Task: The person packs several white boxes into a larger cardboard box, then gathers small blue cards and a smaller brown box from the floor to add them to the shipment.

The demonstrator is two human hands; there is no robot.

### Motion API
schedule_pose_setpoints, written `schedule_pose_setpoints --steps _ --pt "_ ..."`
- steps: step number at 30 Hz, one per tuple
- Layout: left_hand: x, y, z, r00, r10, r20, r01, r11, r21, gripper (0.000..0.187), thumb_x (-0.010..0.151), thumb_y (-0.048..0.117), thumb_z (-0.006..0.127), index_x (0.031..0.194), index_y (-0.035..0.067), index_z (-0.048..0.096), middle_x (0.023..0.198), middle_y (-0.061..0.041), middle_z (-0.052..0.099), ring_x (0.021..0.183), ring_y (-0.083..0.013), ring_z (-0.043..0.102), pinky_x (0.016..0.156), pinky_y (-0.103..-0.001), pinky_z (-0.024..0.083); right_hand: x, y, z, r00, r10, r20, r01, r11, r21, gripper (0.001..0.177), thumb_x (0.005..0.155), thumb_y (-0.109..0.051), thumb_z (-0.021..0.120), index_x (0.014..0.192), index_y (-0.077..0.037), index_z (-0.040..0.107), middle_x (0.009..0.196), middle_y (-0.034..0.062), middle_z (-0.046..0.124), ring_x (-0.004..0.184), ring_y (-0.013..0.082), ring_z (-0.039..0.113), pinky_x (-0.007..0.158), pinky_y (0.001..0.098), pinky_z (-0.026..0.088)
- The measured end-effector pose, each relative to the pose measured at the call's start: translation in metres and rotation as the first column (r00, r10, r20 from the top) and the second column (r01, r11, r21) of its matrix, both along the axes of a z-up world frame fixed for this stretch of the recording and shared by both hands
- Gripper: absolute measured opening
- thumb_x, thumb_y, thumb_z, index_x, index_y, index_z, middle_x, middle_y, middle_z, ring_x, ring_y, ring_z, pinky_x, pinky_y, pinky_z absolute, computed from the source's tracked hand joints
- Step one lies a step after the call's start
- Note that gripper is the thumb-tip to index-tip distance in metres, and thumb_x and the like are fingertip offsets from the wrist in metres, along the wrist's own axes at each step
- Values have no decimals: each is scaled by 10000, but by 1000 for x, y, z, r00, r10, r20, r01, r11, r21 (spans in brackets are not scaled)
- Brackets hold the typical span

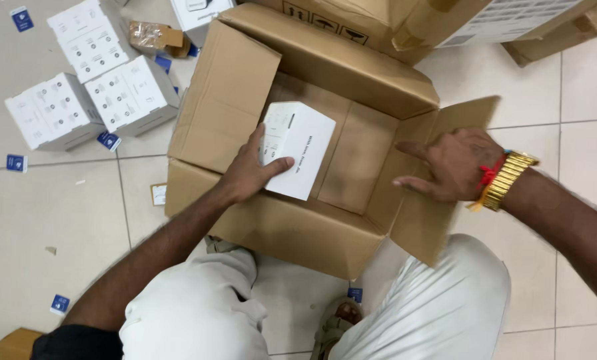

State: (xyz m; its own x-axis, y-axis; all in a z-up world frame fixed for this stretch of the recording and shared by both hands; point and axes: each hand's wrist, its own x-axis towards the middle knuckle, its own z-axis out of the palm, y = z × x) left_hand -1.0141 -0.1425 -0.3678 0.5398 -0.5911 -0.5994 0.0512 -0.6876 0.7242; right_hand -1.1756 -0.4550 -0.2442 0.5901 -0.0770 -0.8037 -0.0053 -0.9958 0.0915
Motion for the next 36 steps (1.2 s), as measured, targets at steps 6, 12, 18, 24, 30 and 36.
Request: schedule_pose_setpoints --steps 6,12,18,24,30,36 --pt "-20 -36 -3 985 -157 69 134 955 265 1245 749 596 765 1608 11 81 1531 -287 390 1425 -377 422 1189 -445 362 -27 -13 -9 929 -366 55 369 928 -57 797 901 -752 466 1507 -235 504 935 150 796 974 333 761 925 480 586" --pt "-42 -89 -69 899 -144 -414 65 978 -200 1100 940 655 510 1639 30 -65 1689 -263 149 1543 -377 250 1228 -516 253 -40 43 -117 590 -790 166 671 594 445 1248 818 -809 615 1594 6 75 1327 403 474 1242 518 529 1049 514 479" --pt "-82 -105 -113 537 -162 -828 -132 953 -272 1104 868 444 573 1534 253 -287 1643 -198 217 1494 -390 328 1162 -545 361 -28 47 -122 563 -812 155 719 573 394 1508 720 -770 711 1580 44 -223 1484 379 415 1312 438 562 1079 464 503" --pt "-95 -103 -147 696 -291 -656 158 954 -256 979 975 349 565 1607 156 -157 1643 -167 313 1462 -340 406 1147 -521 426 -26 67 -106 525 -850 46 851 525 -30 1515 694 -776 784 1561 -58 -230 1621 321 196 1476 443 326 1118 517 419" --pt "-58 -64 -94 811 -583 -47 574 809 -126 622 1014 303 623 1546 97 374 1503 -177 527 1351 -304 543 1135 -406 439 -46 83 -178 507 -790 345 824 562 76 1545 621 -304 963 1604 -38 -199 1493 334 361 1296 466 464 1042 532 488" --pt "-17 45 -7 944 -133 301 235 912 -336 324 1016 207 598 1326 132 657 1272 -110 726 1174 -274 695 1040 -399 550 -45 1 -193 872 -170 459 239 966 -96 1273 698 -272 890 1670 -10 111 1469 239 465 1345 385 480 1058 553 441"
